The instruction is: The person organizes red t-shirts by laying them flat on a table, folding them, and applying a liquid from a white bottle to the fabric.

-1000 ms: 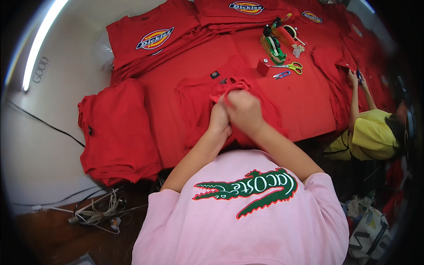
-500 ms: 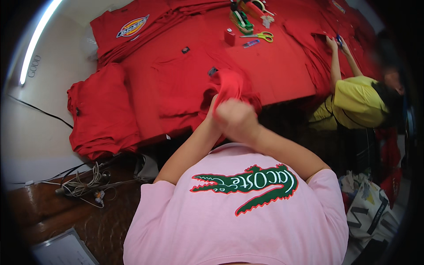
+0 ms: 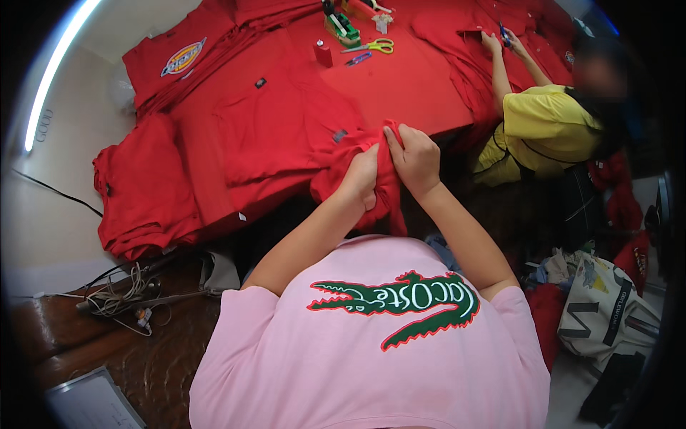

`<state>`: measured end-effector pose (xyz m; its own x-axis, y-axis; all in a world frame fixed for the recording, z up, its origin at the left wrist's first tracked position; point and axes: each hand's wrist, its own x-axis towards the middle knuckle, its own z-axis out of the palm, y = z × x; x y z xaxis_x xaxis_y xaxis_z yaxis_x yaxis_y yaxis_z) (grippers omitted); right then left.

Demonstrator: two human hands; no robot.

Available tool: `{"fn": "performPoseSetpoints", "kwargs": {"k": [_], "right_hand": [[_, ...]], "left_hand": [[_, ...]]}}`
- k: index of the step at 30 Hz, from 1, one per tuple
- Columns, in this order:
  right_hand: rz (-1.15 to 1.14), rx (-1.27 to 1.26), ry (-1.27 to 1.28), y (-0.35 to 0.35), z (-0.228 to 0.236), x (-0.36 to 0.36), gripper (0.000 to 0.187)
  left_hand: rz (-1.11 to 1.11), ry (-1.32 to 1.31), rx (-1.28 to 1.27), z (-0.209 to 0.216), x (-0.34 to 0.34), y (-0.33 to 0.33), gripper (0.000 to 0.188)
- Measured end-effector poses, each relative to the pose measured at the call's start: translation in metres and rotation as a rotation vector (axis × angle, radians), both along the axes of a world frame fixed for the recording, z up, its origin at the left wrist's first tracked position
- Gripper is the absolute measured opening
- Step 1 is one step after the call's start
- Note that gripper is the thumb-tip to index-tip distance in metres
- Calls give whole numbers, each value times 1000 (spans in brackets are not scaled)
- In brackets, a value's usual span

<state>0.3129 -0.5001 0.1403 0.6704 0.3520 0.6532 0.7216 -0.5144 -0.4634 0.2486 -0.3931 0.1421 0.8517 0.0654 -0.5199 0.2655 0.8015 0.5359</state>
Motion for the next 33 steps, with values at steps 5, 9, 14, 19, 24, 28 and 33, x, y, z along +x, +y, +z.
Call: {"fn": "performPoseSetpoints", "kwargs": {"k": [5,9,14,19,24,28,33], "right_hand": [[465,-104,-272,17,43,-37,18],[5,52,-149,31,51,32,35],[470,-21,-438,82,77,-23,28],[41,59,-243,100,66,65,30],[499,-103,-416,162,70,11,22],[235,8,-245,160,41,91,34],[387,657,1156,93,49,143,28]], "left_hand": [[-85,-45,219,10,18,21,32],[-137,-78,166,65,28,34,28],[-90,-507,405,9,55,95,32],[-78,-124,168,49,76,110,31],[-140,-139,286,28,106,188,24],[-89,-211,16,41,112,197,25],[-261,-314,41,27,117,247,55]]}}
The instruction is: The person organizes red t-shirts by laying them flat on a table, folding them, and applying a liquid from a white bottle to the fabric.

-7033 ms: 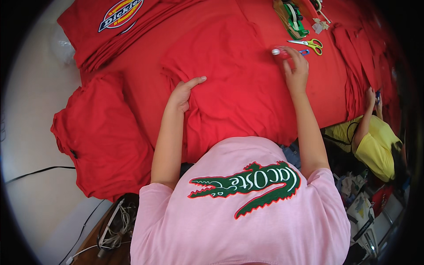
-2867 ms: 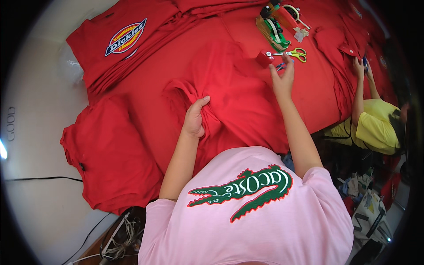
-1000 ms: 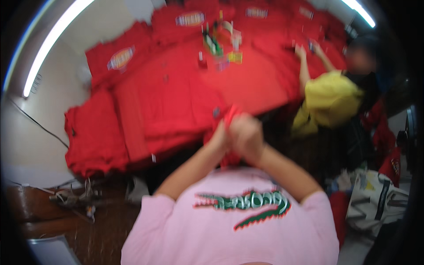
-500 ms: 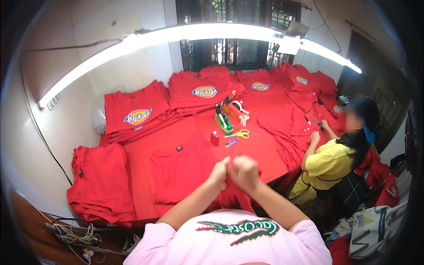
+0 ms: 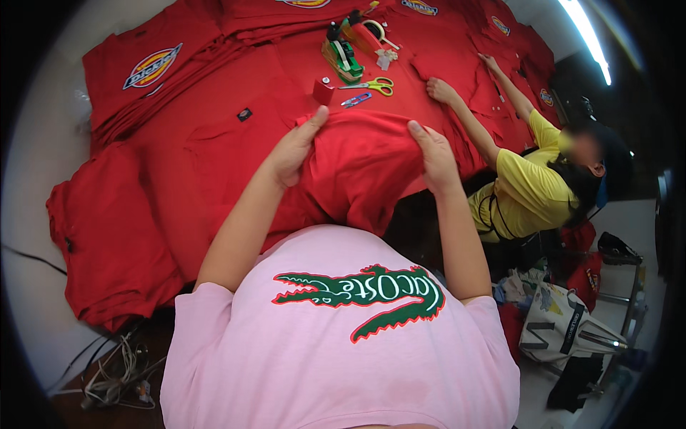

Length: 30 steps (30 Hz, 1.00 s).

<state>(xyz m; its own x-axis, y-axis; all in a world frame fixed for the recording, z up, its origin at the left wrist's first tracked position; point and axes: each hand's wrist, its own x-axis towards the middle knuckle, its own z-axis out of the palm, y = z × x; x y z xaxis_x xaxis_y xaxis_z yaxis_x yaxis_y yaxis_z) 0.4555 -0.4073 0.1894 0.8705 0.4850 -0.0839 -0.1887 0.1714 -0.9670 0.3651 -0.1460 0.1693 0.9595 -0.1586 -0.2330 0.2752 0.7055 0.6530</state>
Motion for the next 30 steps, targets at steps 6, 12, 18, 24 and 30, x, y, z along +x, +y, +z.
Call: {"fn": "performPoseSetpoints", "kwargs": {"k": [6,12,18,24,30], "right_hand": [[-209,145,287,-57,4,3,29],[-298,84,307,-74,-5,1,28],[-204,-285,116,-93,-3,-4,33],[-529,-614,-345,21,-22,-8,26],[-336,-934,-1051,109,-61,-42,39]], "left_hand": [[-202,-30,-186,-50,46,23,64],[-225,-14,-206,-65,70,23,63],[-185,37,-119,-59,70,22,65],[-202,182,-219,-96,65,-16,77],[87,272,-18,-111,22,-81,29]]}}
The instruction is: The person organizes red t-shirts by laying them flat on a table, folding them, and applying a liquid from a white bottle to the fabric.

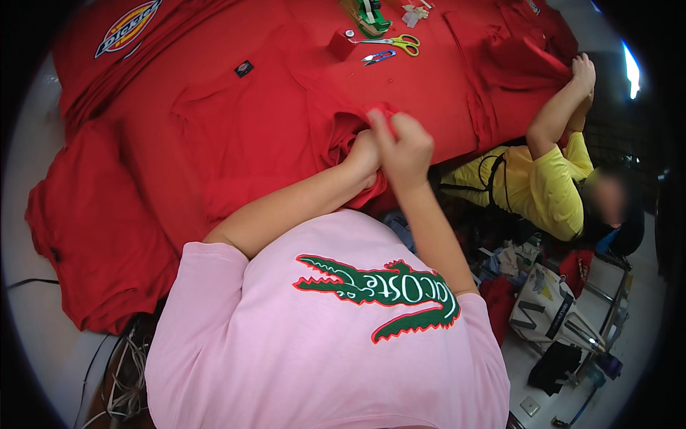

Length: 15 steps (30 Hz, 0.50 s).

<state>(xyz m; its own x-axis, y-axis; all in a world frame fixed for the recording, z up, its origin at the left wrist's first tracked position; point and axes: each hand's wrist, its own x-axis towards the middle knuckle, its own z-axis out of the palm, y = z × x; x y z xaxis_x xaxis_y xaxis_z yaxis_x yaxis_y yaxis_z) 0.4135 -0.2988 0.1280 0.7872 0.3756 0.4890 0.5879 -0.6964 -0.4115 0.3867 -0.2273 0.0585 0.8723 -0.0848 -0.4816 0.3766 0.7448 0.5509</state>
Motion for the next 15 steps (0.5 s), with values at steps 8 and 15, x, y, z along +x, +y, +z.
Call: {"fn": "performPoseSetpoints", "kwargs": {"k": [8,15], "right_hand": [[326,-78,-37,36,5,-69,42],[-29,58,52,13,-17,-4,38]], "left_hand": [[59,-243,269,15,-34,45,30],[16,-16,-71,16,-37,38,29]]}}
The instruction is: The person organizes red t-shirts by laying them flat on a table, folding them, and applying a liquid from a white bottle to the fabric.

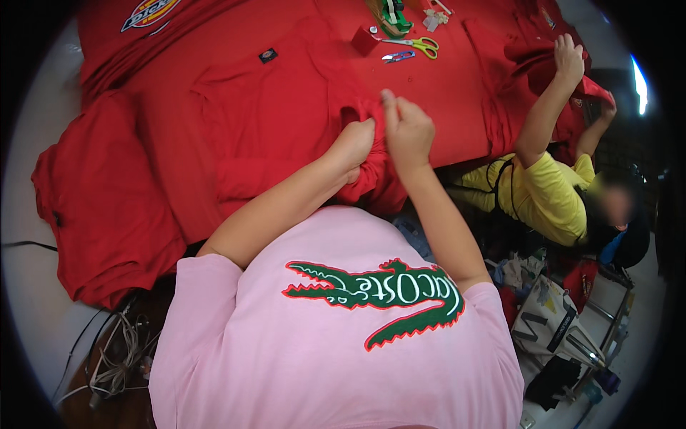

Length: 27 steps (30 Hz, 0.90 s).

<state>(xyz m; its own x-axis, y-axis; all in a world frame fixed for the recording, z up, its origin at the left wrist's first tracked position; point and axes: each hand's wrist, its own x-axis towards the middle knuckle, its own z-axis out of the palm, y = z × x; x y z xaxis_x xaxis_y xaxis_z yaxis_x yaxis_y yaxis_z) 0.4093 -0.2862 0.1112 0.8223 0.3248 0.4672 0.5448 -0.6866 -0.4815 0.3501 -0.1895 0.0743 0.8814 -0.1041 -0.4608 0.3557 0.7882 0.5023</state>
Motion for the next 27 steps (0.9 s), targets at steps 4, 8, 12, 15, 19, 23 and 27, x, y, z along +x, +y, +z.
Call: {"fn": "performPoseSetpoints", "kwargs": {"k": [4,8,12,15,19,23,27], "right_hand": [[462,-2,-237,25,25,-67,39],[-79,-127,233,-30,-2,21,49],[37,556,706,-108,9,77,42],[26,202,629,-121,50,66,33],[361,330,374,-123,32,43,41],[580,400,950,-86,20,-8,38],[375,172,537,-69,31,-19,21]], "left_hand": [[546,-859,-383,-84,-4,-40,30],[-72,-6,100,14,-31,12,48],[7,-146,-26,77,-61,44,67],[51,-219,-85,70,-77,58,73],[-3,-265,-174,60,-73,41,70],[22,-234,37,71,-72,26,57],[227,-161,412,54,-57,16,41]]}}
